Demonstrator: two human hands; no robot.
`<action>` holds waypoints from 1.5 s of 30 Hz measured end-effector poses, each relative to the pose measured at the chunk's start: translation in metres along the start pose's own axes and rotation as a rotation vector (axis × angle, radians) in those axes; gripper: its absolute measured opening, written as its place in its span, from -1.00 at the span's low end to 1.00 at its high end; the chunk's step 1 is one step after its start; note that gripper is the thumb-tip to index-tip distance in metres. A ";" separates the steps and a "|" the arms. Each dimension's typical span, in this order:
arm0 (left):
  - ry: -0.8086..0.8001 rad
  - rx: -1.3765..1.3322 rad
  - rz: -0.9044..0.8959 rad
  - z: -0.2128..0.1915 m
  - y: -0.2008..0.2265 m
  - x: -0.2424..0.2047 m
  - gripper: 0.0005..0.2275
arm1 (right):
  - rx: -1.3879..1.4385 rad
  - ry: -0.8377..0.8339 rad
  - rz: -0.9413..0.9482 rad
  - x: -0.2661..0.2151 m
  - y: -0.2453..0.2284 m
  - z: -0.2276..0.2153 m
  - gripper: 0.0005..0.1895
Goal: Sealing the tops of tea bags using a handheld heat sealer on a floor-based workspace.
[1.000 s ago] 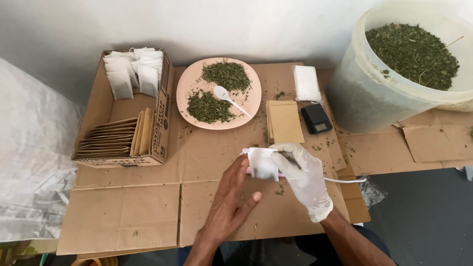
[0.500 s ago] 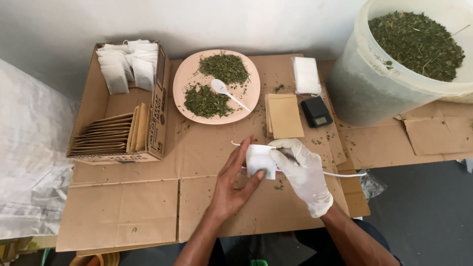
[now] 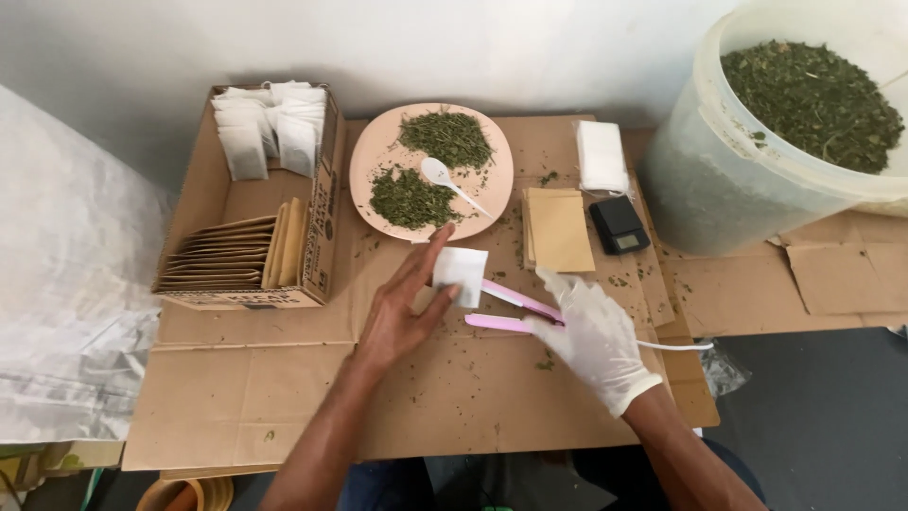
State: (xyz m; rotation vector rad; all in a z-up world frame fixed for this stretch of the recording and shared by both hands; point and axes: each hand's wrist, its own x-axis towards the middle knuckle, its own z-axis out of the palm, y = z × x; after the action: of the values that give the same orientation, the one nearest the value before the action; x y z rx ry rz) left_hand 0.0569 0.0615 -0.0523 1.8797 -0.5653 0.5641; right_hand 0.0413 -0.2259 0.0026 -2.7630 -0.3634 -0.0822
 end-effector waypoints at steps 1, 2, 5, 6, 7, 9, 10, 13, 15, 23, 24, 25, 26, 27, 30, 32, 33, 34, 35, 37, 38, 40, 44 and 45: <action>0.002 0.001 0.002 -0.006 0.001 0.003 -0.33 | 0.000 0.001 -0.002 0.001 0.004 0.009 -0.22; 0.003 0.000 0.003 -0.011 0.002 0.005 -0.33 | -0.100 -0.086 -0.058 0.001 0.009 0.019 -0.09; 0.013 -0.015 -0.001 -0.018 0.014 0.013 -0.32 | -0.225 -0.134 -0.130 0.000 0.021 0.038 0.03; 0.027 -0.022 -0.009 -0.019 0.019 0.014 -0.33 | -0.248 -0.095 -0.156 -0.002 0.024 0.044 0.02; 0.028 -0.024 -0.008 -0.015 0.015 0.013 -0.33 | -0.250 -0.095 -0.156 -0.001 0.025 0.048 0.02; 0.021 -0.055 -0.020 -0.009 0.008 0.009 -0.29 | -0.232 0.009 -0.230 -0.001 0.025 0.056 -0.07; 0.023 -0.055 -0.023 -0.009 0.011 0.008 -0.29 | -0.232 0.006 -0.231 0.000 0.028 0.059 -0.07; -0.012 -0.096 -0.025 -0.010 0.017 0.008 -0.29 | -0.220 0.081 -0.300 0.002 0.033 0.062 -0.16; -0.030 -0.082 -0.051 -0.013 0.022 0.007 -0.27 | -0.160 0.044 -0.283 0.001 0.035 0.059 -0.26; -0.083 -0.080 -0.062 -0.021 0.029 0.002 -0.25 | 0.185 -0.107 0.031 -0.003 0.030 -0.013 -0.28; -0.105 -0.078 -0.055 -0.020 0.034 0.003 -0.25 | 0.161 -0.138 0.029 -0.002 0.035 -0.017 -0.27; -0.111 -0.086 -0.053 -0.019 0.037 0.003 -0.25 | 0.159 -0.136 0.038 -0.003 0.031 -0.019 -0.27; -0.145 -0.041 -0.051 -0.018 0.040 0.003 -0.22 | 0.146 -0.155 0.019 -0.003 0.027 -0.020 -0.27; -0.180 0.003 -0.053 -0.017 0.043 0.002 -0.20 | 0.135 -0.179 0.001 -0.004 0.023 -0.021 -0.27; -0.227 -0.009 -0.002 -0.010 0.048 0.000 -0.22 | 0.144 -0.249 -0.065 -0.001 0.025 -0.017 -0.26; -0.232 -0.009 0.019 -0.004 0.044 -0.004 -0.22 | 0.166 -0.263 -0.082 -0.001 0.016 -0.022 -0.29; -0.233 -0.003 0.043 -0.002 0.041 -0.005 -0.22 | 0.189 -0.273 -0.106 0.001 0.012 -0.024 -0.32; -0.237 -0.006 0.043 0.002 0.038 -0.006 -0.22 | 0.189 -0.272 -0.100 0.000 0.013 -0.024 -0.32; -0.241 -0.021 0.051 0.004 0.035 -0.008 -0.22 | 0.172 -0.261 -0.115 0.000 0.013 -0.023 -0.33; -0.245 -0.036 0.057 0.006 0.034 -0.010 -0.21 | 0.157 -0.252 -0.130 0.000 0.012 -0.021 -0.34; -0.253 -0.013 0.067 0.005 0.036 -0.010 -0.21 | 0.161 -0.249 -0.136 0.000 0.012 -0.021 -0.34; -0.266 0.005 0.077 0.006 0.039 -0.008 -0.21 | 0.164 -0.245 -0.135 -0.001 0.013 -0.018 -0.35; -0.282 0.005 0.060 0.006 0.040 -0.008 -0.20 | 0.186 -0.206 -0.170 -0.001 0.016 -0.009 -0.41; -0.282 0.007 0.059 0.006 0.041 -0.008 -0.20 | 0.192 -0.188 -0.183 -0.001 0.016 -0.008 -0.42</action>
State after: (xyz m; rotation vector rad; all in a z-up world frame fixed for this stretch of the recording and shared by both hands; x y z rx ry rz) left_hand 0.0266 0.0431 -0.0301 1.9679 -0.8060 0.3397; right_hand 0.0442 -0.2433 0.0044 -2.5483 -0.6389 0.1607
